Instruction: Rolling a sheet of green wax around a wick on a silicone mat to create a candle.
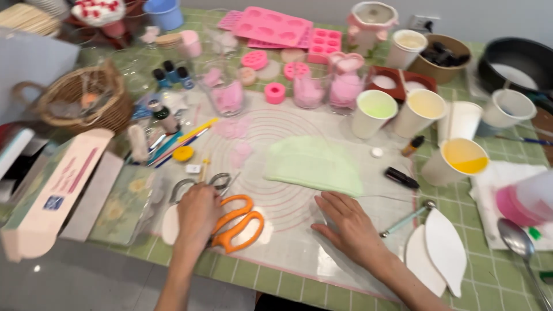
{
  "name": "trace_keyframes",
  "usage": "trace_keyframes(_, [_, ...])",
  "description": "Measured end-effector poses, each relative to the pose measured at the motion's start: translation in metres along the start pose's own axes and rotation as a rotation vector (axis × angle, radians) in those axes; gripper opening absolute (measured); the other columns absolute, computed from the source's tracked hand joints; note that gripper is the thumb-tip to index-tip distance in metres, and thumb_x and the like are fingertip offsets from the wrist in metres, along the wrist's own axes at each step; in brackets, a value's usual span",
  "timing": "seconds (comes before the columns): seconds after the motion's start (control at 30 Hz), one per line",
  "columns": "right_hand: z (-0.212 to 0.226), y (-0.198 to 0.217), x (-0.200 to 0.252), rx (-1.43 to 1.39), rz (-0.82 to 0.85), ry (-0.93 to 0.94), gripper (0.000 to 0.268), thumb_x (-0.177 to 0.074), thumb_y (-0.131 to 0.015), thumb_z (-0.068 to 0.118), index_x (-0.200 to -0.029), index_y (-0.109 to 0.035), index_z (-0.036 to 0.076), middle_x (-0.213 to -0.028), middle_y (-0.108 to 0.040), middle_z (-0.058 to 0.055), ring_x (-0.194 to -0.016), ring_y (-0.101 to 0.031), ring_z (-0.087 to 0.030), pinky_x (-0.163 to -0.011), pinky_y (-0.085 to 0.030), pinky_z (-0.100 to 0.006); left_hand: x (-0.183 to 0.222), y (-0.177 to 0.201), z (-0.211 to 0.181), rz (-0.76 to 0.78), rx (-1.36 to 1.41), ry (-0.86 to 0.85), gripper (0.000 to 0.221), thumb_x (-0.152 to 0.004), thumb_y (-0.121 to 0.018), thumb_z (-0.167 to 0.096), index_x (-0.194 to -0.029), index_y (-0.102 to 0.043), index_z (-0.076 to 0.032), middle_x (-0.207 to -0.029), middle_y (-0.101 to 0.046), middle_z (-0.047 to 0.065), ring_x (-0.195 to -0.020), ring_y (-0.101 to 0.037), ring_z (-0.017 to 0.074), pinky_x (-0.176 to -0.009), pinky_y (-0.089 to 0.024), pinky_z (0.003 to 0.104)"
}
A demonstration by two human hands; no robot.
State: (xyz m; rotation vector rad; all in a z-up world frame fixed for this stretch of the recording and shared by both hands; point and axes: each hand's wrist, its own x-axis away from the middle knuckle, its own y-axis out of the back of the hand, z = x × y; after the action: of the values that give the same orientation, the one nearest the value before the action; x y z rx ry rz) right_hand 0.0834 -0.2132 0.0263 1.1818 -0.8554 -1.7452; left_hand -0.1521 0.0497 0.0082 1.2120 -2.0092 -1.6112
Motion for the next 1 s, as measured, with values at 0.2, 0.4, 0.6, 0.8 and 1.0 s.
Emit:
trace_keyframes(0.2, [-0.004,-0.009,0.023,0.033,-0.025,-0.074,0.085,-0.086,-0.072,0.046,-0.145,-0.042,-0.008,-0.153,-0.039,-0.029,-0.146,-0.031,-0.041,-0.119,-0.024,-0.05,-0.01,0.065,-0.057,0.1,0.253,0.077,0.015,-0.091,-0.069,-0.016,-0.102,-0.069,-0.006,-0.089,-0.076,0.014,-0.082,-0.074,0.0319,-0.073,-0.056,0.042])
trace_keyframes(0.4, [-0.015,-0.018,0.028,0.091,-0.027,-0.082,0.082,-0.092,-0.067,0.049,-0.144,-0.043,-0.011,-0.154,-0.038,-0.029,-0.149,-0.03,-0.041,-0.121,-0.021,-0.051,-0.067,0.042,-0.168,0.328,0.529,-0.489,0.015,-0.093,-0.069,-0.016,-0.1,-0.063,-0.005,-0.085,-0.068,0.011,-0.072,-0.065,0.0255,-0.065,-0.052,0.039])
trace_keyframes(0.6, [-0.032,-0.004,0.036,0.023,-0.292,-0.302,0.039,-0.088,-0.071,0.019,-0.122,-0.07,0.001,-0.125,-0.069,-0.016,-0.122,-0.06,-0.033,-0.105,-0.045,-0.046,-0.092,-0.023,-0.193,0.384,0.43,-0.638,0.012,-0.081,-0.078,-0.017,-0.081,-0.072,-0.007,-0.078,-0.072,0.007,-0.076,-0.068,0.0273,-0.066,-0.051,0.041])
trace_keyframes(0.8, [-0.043,0.015,0.033,0.009,-0.364,-0.48,0.025,-0.087,-0.075,0.012,-0.11,-0.076,0.003,-0.111,-0.074,-0.009,-0.107,-0.064,-0.028,-0.094,-0.049,-0.042,-0.087,-0.033,-0.192,0.359,0.376,-0.637,0.008,-0.08,-0.078,-0.015,-0.076,-0.075,-0.008,-0.077,-0.072,0.006,-0.075,-0.069,0.0267,-0.066,-0.051,0.042])
trace_keyframes(1.0, [-0.043,0.011,0.031,0.002,-0.336,-0.471,0.025,-0.085,-0.076,0.012,-0.108,-0.077,0.002,-0.113,-0.073,-0.011,-0.107,-0.063,-0.03,-0.094,-0.049,-0.042,-0.087,-0.045,-0.192,0.353,0.377,-0.668,0.008,-0.079,-0.079,-0.016,-0.077,-0.076,-0.009,-0.076,-0.071,0.008,-0.077,-0.068,0.0282,-0.067,-0.052,0.043])
